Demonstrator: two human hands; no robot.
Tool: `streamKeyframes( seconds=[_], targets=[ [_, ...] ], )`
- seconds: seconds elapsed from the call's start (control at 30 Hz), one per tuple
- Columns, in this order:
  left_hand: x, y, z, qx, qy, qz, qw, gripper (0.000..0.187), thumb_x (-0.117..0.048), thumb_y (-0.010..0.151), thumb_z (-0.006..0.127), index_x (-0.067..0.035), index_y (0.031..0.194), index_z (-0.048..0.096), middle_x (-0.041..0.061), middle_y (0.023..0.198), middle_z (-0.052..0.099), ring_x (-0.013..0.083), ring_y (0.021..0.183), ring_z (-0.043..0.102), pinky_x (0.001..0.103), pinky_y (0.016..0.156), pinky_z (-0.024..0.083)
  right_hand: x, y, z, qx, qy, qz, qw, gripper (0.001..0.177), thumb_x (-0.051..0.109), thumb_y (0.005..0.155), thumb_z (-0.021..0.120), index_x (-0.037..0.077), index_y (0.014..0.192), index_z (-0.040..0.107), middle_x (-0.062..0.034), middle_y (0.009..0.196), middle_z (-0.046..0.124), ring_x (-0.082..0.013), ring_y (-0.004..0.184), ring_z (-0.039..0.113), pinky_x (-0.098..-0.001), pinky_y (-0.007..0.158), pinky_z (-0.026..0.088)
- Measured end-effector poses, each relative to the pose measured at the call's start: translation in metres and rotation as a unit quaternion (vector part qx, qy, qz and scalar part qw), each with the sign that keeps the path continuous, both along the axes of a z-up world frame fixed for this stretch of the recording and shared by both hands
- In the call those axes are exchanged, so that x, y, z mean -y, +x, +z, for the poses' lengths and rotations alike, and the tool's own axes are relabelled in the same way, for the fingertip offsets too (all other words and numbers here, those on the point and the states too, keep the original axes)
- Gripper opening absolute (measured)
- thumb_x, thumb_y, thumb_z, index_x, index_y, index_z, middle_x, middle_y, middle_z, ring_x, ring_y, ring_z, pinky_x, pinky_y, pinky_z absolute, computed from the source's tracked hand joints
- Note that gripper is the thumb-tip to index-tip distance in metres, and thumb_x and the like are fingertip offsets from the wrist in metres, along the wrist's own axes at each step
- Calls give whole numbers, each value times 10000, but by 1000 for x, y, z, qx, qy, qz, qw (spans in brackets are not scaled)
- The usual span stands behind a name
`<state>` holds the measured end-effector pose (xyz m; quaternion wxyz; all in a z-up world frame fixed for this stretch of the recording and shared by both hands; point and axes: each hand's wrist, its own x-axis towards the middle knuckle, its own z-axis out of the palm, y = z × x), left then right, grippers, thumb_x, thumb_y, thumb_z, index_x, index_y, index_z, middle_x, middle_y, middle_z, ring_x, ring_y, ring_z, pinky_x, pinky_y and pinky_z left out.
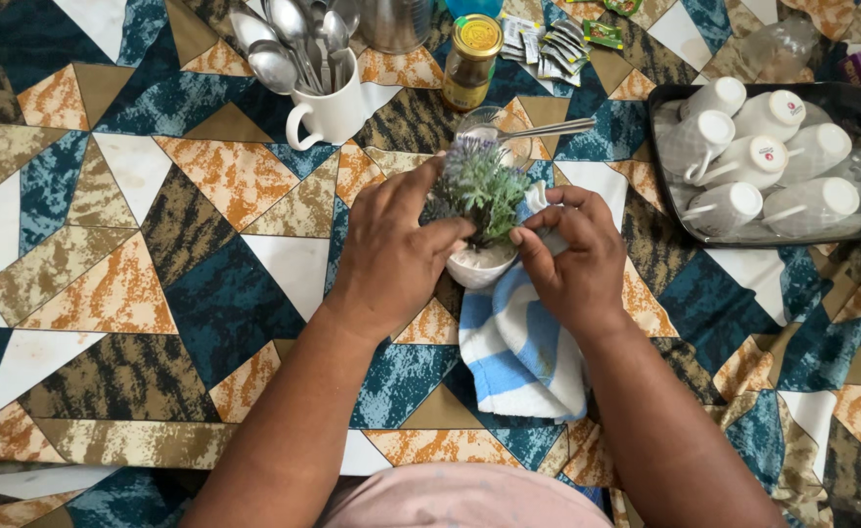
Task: The person wipes and cleans small artificial flower pots and a blue cloth using their hands and a white towel.
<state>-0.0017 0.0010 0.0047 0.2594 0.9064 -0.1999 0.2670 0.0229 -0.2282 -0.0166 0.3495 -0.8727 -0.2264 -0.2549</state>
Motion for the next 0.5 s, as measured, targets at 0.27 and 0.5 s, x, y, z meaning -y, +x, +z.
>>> streamKeyframes(
  seconds=[0.27, 0.5],
  targets=[
    [-2, -8, 13, -1, 25, -30, 999, 101, -232, 777, 819, -146, 816, 782, 166, 1481, 510, 367, 1336, 509, 525, 1108, 372, -3, -6, 3, -25, -10, -5, 1000, 205, 209, 870, 859, 56, 931, 737, -154, 1165, 669, -275, 1083, 698, -381, 827, 572],
    [-20, -3, 2, -18, -211, -69, 975, 179, -222, 1054, 647, -75, 960, 691, 171, 1535, 508, 350, 1434, 504, 458, 1194, 438, -2, -5, 3, -9, -9, -2, 1000, 183, 188, 874, 850, 56, 937, 741, -157, 1146, 673, -290, 1111, 692, -389, 863, 566]
  ],
)
